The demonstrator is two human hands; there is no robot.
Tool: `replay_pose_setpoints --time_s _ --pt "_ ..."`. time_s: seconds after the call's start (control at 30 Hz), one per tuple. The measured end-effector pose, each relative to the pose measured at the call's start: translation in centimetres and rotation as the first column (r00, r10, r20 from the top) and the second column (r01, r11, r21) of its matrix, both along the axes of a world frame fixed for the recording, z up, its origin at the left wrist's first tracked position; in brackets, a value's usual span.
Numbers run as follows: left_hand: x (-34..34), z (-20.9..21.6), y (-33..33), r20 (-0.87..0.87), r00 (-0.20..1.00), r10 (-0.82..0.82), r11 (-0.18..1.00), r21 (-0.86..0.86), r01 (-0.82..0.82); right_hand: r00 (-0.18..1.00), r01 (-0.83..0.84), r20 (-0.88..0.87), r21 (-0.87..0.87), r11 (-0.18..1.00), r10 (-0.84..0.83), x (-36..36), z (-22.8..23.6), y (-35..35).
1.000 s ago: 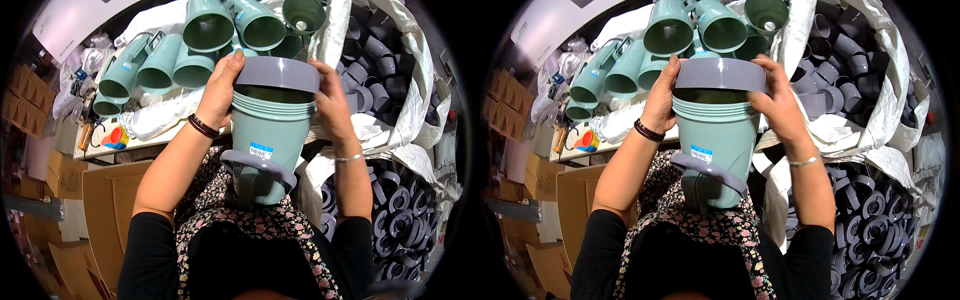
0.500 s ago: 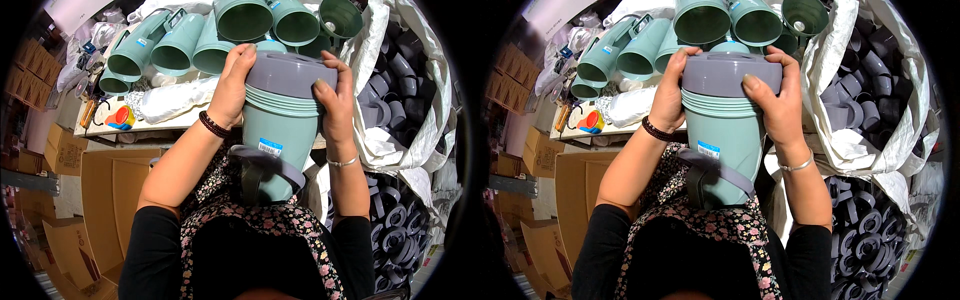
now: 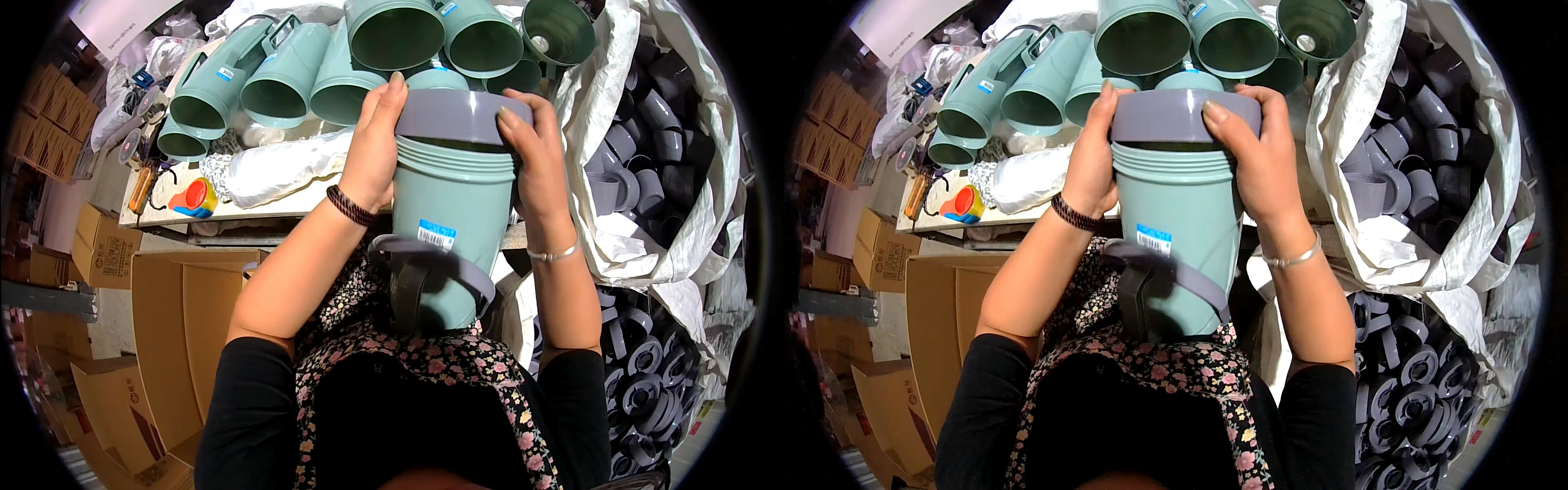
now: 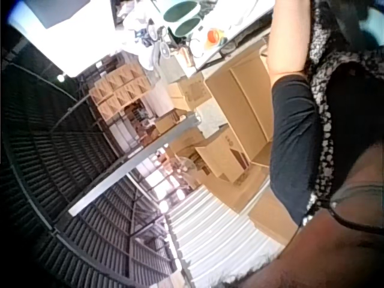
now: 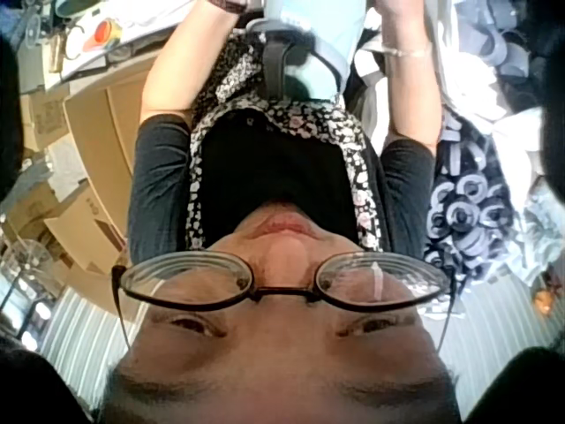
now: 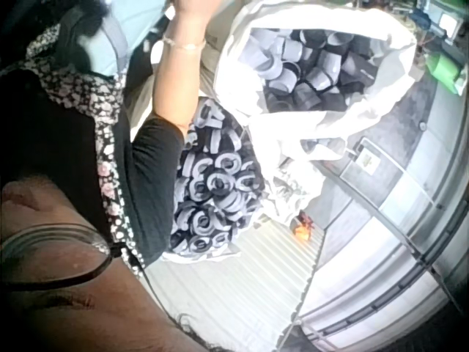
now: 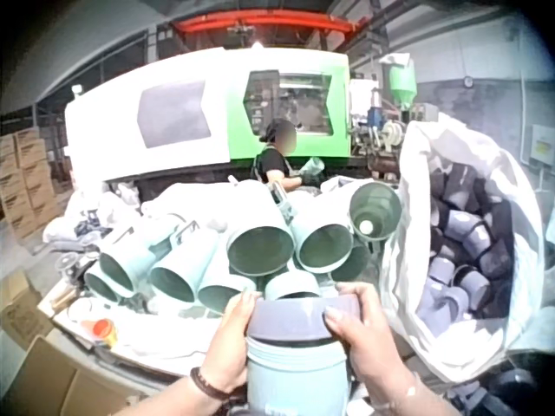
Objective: The person assembles light green watering cans by hand. They pick up a watering can body, attach a grey lid, and then wrap the entire unit in a clear plastic bag. The wrapped units are placed into a cardboard box. The process is repeated for multiple units.
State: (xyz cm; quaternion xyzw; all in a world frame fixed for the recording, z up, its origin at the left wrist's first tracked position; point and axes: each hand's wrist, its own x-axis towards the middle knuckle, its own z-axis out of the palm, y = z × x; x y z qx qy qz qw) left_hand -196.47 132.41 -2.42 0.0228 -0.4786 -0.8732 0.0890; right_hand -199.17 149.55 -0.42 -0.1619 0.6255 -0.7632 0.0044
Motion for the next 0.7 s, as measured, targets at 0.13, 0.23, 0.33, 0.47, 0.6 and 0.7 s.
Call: replay_pose_setpoints --time_s 0.13,0.23,0.33,0.47,0.6,0.7 --pt "0.3 0.3 -0.1 -0.090 0.996 0.013 0.988 -0.152 -0.026 0.997 0.020 -0.068 -0.023 1.000 -0.021 0.8 0.7 -0.1" --pt "-0.5 0.2 -0.1 -0.063 0.998 -0.008 0.988 -0.155 -0.002 0.998 -0.027 0.059 -0.089 0.996 0.032 0.0 1.1 -0.3" --pt "-0.1 -0.1 -0.1 -0.074 0.997 0.018 0.986 -0.161 -0.030 0.998 0.026 -0.061 0.008 1.000 -0.025 0.7 0.3 0.2" --pt "1.3 -1.1 -0.2 -0.365 0.929 0.058 0.906 -0.372 -0.203 0.935 0.134 -0.336 0.044 0.990 -0.111 0.9 -1.4 0.6" --pt "1.2 -1.4 -2.7 -0.662 0.708 -0.248 0.721 -0.614 -0.321 0.719 0.195 -0.690 0.307 0.932 0.077 0.7 0.0 3.2" --pt "3.1 0.5 -3.9 -0.662 0.686 -0.301 0.533 -0.713 -0.455 0.596 0.201 -0.766 0.431 0.880 0.239 2.4 1.9 4.0"
